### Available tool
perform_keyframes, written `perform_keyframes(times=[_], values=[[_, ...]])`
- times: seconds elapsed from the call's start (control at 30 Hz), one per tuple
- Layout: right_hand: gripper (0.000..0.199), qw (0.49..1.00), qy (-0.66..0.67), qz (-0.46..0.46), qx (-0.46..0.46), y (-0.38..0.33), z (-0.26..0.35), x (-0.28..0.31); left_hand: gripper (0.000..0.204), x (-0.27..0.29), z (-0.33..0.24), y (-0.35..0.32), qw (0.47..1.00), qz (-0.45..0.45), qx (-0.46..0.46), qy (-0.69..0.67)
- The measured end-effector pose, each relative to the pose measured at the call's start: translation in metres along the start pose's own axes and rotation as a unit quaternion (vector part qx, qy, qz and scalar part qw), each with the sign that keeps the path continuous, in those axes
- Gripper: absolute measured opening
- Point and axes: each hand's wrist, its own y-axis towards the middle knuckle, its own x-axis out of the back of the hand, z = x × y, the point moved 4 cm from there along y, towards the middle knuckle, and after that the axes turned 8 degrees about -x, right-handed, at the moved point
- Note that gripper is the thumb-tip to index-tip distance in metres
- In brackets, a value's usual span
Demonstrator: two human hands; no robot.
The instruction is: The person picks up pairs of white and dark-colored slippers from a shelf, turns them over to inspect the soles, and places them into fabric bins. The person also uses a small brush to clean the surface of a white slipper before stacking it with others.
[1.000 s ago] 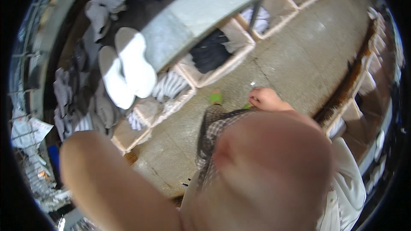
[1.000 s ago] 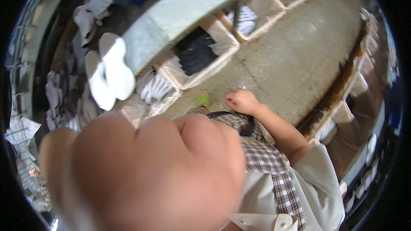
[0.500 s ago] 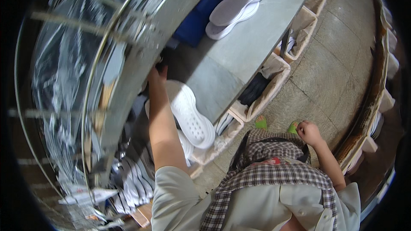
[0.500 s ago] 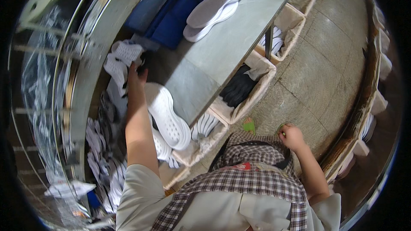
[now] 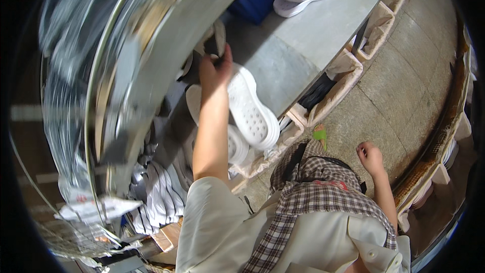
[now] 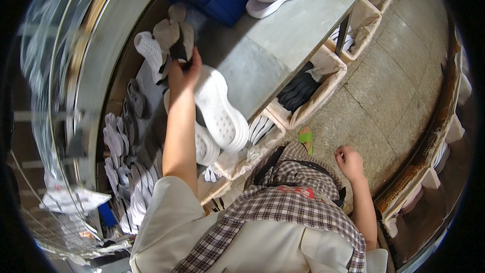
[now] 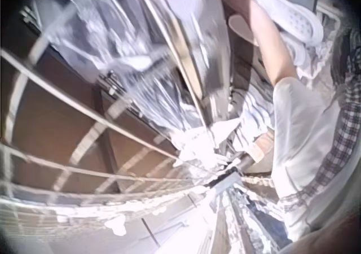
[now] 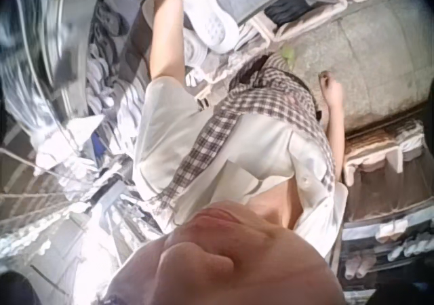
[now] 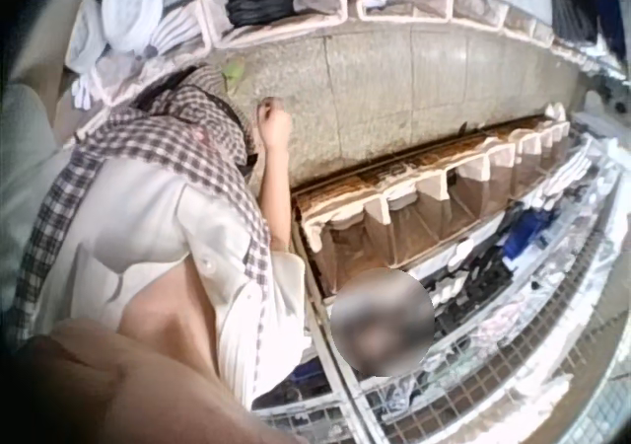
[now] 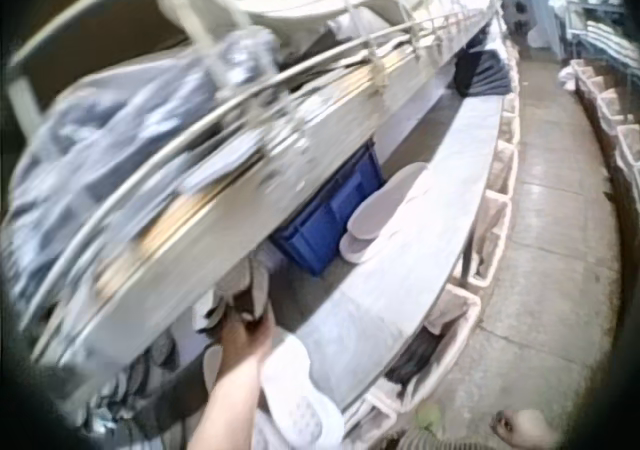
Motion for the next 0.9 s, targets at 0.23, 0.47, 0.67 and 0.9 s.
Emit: perform_keyframes(times=[0.23,0.47,0.67,0.9], values=[[0.041,0.968,0.173,-0.069,0.169,-0.042,0.065,0.025,0.050,0.054,0.026,-0.268,0.985,0.039,0.165,-0.023],[0.110,0.769,0.608,0.006,0.196,-0.144,0.097,0.001,0.086,0.091,0.074,-0.434,0.888,0.296,0.241,0.257],[0.083,0.567,0.805,0.111,0.135,-0.227,0.055,-0.025,0.105,0.121,0.075,-0.507,0.826,0.365,0.309,0.298],[0.077,0.635,0.757,0.085,0.125,-0.285,0.058,-0.029,0.067,0.109,0.081,-0.507,0.741,0.473,0.239,0.412]])
